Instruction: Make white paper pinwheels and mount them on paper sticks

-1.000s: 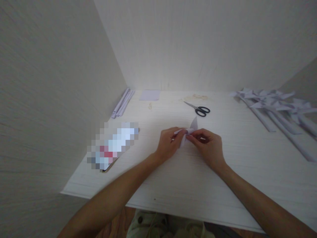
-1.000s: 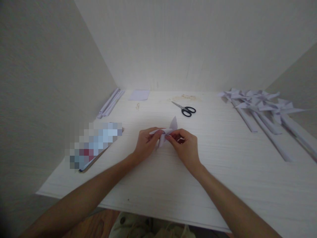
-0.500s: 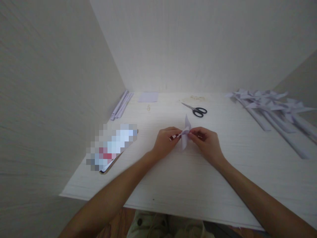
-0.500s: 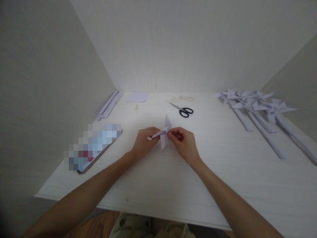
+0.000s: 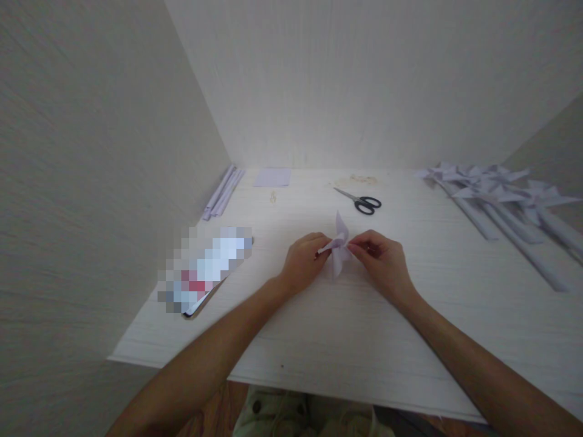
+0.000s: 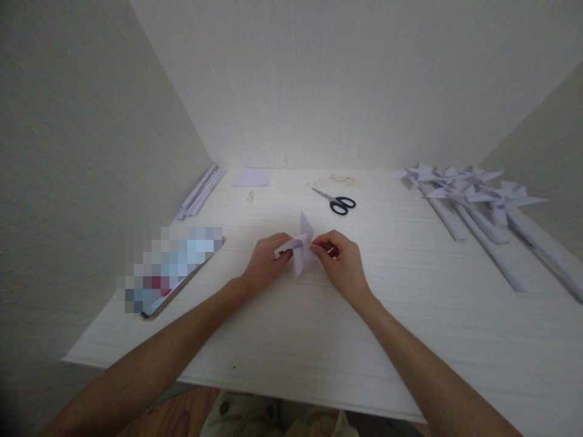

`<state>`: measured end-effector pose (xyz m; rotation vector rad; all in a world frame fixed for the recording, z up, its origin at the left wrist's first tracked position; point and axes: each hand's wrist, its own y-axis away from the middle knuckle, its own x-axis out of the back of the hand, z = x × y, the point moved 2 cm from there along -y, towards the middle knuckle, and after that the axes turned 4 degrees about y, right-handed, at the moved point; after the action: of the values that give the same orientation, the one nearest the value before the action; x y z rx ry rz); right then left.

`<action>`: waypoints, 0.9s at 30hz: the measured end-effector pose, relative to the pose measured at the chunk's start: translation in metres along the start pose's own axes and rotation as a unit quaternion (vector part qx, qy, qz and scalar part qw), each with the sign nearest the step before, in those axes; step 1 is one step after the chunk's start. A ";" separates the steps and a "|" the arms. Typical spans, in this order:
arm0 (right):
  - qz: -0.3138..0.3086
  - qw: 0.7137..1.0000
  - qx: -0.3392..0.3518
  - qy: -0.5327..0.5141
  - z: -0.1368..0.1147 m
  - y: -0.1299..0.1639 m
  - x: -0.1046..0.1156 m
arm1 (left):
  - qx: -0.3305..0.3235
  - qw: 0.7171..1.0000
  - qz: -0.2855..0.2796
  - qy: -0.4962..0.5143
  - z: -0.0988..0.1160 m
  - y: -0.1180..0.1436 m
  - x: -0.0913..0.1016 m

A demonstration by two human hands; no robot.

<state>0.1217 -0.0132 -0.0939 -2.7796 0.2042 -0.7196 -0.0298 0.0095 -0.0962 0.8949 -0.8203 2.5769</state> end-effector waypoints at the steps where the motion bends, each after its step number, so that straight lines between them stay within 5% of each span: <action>1: -0.001 1.000 0.003 0.002 -0.001 0.000 0.000 | 0.001 1.000 -0.008 -0.001 0.000 0.000 0.000; 7: 0.005 1.000 0.017 0.020 -0.003 0.001 0.001 | -0.015 0.996 -0.083 0.011 -0.001 0.000 -0.004; 18: -0.009 0.999 0.026 0.026 -0.005 0.003 -0.002 | -0.002 0.990 -0.111 0.087 0.000 -0.002 -0.005; 27: -0.004 1.000 0.022 0.010 -0.004 0.003 -0.004 | 0.080 0.965 -0.132 0.213 -0.001 0.001 -0.013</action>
<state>0.1165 -0.0165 -0.0934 -2.7350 0.1779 -0.7447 -0.0203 0.0084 -0.1055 0.4215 -0.3485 2.4844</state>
